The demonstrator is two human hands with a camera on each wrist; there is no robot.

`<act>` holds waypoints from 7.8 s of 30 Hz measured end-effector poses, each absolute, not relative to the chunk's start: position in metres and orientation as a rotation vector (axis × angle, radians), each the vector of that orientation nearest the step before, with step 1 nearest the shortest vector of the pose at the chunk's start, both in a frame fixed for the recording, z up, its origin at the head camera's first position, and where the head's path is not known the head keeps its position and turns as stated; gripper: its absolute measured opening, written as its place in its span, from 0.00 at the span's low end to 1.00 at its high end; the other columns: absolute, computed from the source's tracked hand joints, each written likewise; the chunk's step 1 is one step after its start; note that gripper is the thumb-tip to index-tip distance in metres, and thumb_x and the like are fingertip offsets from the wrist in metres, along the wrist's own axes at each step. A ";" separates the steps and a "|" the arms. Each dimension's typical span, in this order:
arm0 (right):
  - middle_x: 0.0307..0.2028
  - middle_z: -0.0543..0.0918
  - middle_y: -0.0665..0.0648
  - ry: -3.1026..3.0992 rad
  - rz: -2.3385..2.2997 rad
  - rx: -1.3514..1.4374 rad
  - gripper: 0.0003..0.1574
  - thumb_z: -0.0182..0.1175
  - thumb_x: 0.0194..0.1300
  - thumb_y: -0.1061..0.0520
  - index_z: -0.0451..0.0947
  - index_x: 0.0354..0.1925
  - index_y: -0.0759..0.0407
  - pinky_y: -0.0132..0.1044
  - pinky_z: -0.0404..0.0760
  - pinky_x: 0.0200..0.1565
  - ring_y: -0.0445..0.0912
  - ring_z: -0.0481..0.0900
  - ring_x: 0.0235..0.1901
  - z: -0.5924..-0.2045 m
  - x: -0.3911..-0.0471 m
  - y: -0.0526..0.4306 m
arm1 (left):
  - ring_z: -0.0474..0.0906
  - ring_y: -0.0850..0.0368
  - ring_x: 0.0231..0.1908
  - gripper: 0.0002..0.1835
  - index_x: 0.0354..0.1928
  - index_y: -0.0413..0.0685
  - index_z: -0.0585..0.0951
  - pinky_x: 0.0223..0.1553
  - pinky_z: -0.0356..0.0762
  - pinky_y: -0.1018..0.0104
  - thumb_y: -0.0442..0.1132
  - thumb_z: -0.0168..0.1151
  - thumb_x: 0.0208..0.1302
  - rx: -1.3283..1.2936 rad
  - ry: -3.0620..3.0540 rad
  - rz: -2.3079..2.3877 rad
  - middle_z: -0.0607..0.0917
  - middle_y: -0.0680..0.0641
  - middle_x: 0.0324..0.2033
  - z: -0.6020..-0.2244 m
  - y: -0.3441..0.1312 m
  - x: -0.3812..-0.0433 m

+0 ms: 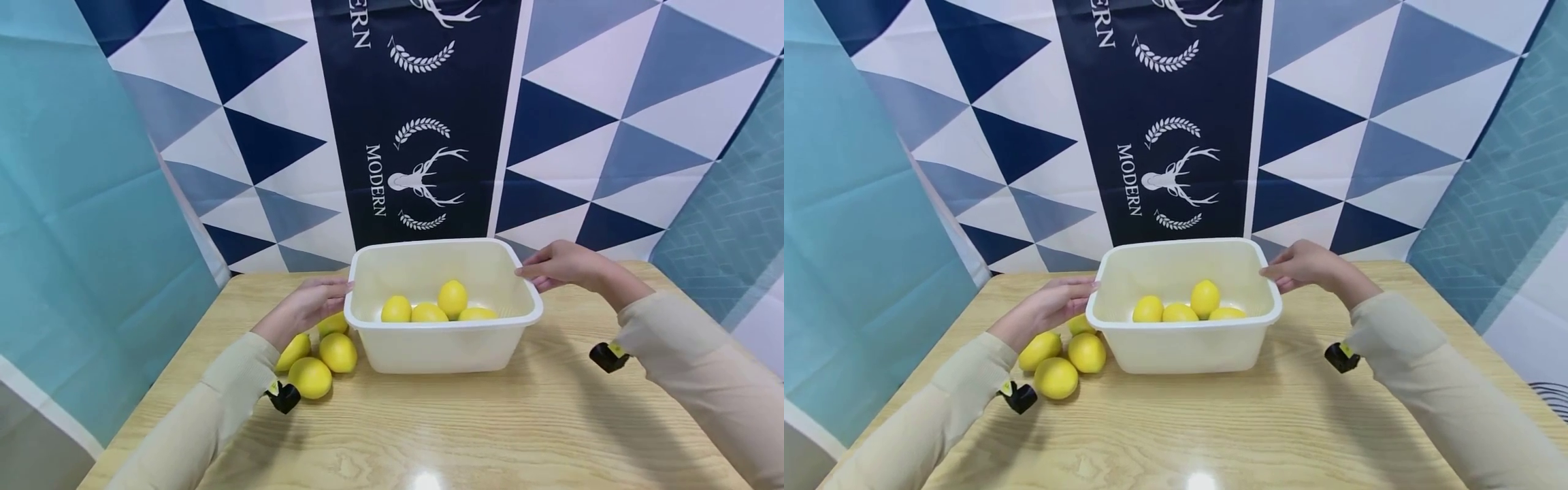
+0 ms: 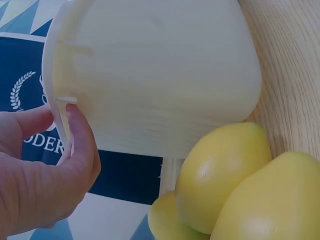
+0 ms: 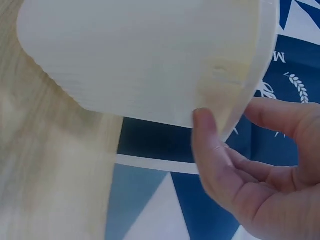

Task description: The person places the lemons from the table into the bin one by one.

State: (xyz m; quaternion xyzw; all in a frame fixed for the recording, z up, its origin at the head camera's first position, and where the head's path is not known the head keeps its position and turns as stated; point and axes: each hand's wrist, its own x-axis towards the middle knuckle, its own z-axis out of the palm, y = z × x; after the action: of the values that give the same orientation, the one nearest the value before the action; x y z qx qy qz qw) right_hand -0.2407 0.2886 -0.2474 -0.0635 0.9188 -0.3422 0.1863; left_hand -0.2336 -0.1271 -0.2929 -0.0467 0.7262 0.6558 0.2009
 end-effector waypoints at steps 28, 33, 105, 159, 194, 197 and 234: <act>0.38 0.86 0.40 1.899 -1.809 0.063 0.07 0.62 0.65 0.58 0.83 0.33 0.45 0.27 0.84 0.46 0.35 0.85 0.38 -0.278 -0.243 0.301 | 0.79 0.53 0.50 0.20 0.51 0.46 0.79 0.54 0.78 0.48 0.40 0.70 0.56 1.047 2.924 0.912 0.84 0.50 0.48 -0.328 -0.190 -0.168; 0.38 0.86 0.43 1.897 -1.811 0.057 0.08 0.60 0.66 0.59 0.82 0.43 0.49 0.26 0.84 0.45 0.35 0.85 0.37 -0.280 -0.241 0.299 | 0.78 0.57 0.52 0.21 0.49 0.50 0.80 0.53 0.80 0.53 0.43 0.71 0.53 1.224 3.067 0.661 0.83 0.55 0.49 -0.339 -0.198 -0.151; 0.33 0.87 0.44 1.908 -1.790 0.089 0.16 0.60 0.66 0.58 0.75 0.53 0.55 0.25 0.84 0.43 0.34 0.85 0.34 -0.274 -0.250 0.295 | 0.69 0.58 0.42 0.28 0.47 0.57 0.78 0.58 0.74 0.50 0.42 0.71 0.35 1.219 2.852 -0.075 0.74 0.56 0.38 -0.345 -0.160 -0.129; 0.33 0.87 0.46 1.791 -1.809 0.133 0.10 0.59 0.67 0.57 0.73 0.47 0.51 0.26 0.84 0.45 0.35 0.84 0.35 -0.274 -0.251 0.301 | 0.73 0.55 0.45 0.28 0.46 0.58 0.79 0.45 0.78 0.62 0.30 0.72 0.38 1.116 2.625 0.296 0.79 0.52 0.46 -0.211 -0.124 -0.153; 0.32 0.86 0.46 1.755 -1.824 0.170 0.18 0.59 0.67 0.58 0.69 0.54 0.53 0.27 0.85 0.44 0.35 0.84 0.34 -0.274 -0.249 0.300 | 0.73 0.52 0.46 0.24 0.47 0.54 0.79 0.49 0.78 0.61 0.34 0.73 0.43 1.136 2.672 0.120 0.80 0.49 0.46 -0.177 -0.065 -0.210; 0.32 0.86 0.45 1.778 -1.807 0.173 0.32 0.58 0.68 0.57 0.58 0.65 0.56 0.26 0.84 0.44 0.35 0.84 0.34 -0.274 -0.249 0.300 | 0.72 0.52 0.47 0.24 0.48 0.54 0.79 0.50 0.77 0.61 0.35 0.72 0.44 1.146 2.684 0.104 0.80 0.49 0.46 -0.174 -0.059 -0.213; 0.32 0.86 0.43 1.822 -1.782 0.105 0.44 0.55 0.70 0.56 0.44 0.74 0.64 0.24 0.84 0.42 0.33 0.84 0.33 -0.276 -0.248 0.296 | 0.69 0.53 0.60 0.29 0.62 0.62 0.72 0.61 0.75 0.56 0.47 0.66 0.57 1.033 2.891 -0.109 0.73 0.52 0.63 -0.205 -0.020 -0.246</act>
State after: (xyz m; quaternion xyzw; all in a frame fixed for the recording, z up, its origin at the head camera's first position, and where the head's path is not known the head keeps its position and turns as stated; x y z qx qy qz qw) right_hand -0.2477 0.2964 -0.2759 0.0393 0.6834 -0.6684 0.2908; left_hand -0.2459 -0.0204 -0.2053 0.3362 0.9405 -0.0355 0.0350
